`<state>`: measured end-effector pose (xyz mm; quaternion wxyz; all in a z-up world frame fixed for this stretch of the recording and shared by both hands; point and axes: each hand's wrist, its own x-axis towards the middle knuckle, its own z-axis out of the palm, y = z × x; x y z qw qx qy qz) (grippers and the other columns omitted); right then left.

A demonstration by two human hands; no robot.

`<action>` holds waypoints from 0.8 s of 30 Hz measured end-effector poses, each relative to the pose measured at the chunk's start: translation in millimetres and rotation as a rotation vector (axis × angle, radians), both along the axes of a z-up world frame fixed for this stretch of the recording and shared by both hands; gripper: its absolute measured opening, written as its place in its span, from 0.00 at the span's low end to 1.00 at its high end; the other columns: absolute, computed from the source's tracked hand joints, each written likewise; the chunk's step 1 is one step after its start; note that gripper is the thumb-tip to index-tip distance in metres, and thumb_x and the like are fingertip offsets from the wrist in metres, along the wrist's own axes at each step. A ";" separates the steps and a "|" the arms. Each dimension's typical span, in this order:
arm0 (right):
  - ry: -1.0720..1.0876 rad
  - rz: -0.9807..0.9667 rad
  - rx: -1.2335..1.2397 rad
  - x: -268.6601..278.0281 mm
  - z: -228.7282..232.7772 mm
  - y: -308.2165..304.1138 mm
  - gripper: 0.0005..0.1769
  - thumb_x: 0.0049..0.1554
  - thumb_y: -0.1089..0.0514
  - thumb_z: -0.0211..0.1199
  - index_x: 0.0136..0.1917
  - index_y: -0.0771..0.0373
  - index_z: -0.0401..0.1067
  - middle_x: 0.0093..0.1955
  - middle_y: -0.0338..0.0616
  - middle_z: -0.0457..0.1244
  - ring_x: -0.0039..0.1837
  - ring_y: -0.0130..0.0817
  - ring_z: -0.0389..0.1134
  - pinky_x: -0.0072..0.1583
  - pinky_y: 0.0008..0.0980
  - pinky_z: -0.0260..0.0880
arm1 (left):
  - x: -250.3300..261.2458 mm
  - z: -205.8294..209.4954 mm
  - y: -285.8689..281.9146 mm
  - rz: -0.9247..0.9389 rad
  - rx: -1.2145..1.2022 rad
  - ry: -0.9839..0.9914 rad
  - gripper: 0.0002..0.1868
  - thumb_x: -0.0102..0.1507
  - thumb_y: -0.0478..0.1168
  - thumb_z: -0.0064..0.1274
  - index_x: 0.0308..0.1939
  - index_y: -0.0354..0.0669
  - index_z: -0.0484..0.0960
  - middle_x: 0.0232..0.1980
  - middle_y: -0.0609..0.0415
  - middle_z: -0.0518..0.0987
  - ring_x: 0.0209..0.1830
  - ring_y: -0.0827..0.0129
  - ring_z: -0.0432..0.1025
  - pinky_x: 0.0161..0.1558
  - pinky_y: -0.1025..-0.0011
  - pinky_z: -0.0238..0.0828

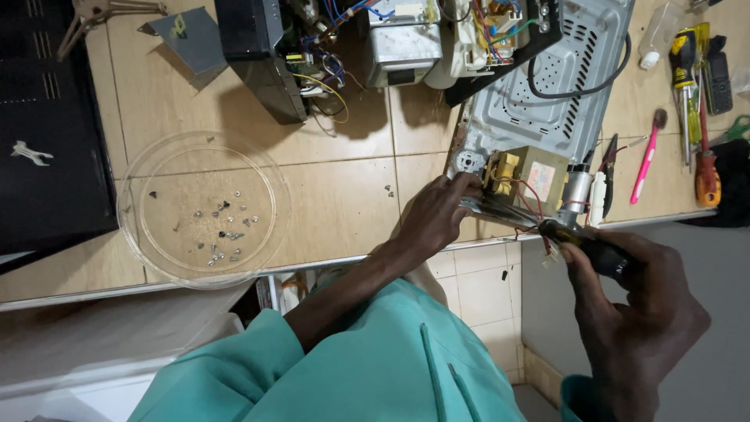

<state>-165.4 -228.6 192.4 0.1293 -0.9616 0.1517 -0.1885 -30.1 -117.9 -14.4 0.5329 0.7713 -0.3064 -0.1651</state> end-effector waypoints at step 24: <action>0.441 0.328 -0.131 73.2 70.5 -17.1 0.29 0.56 0.47 0.68 0.67 0.58 0.68 0.55 0.51 0.67 0.44 0.51 0.70 0.41 0.52 0.67 | 44.6 75.4 -16.8 -0.341 -0.438 -0.191 0.15 0.66 0.43 0.45 0.54 0.47 0.81 0.46 0.54 0.85 0.45 0.63 0.80 0.44 0.66 0.72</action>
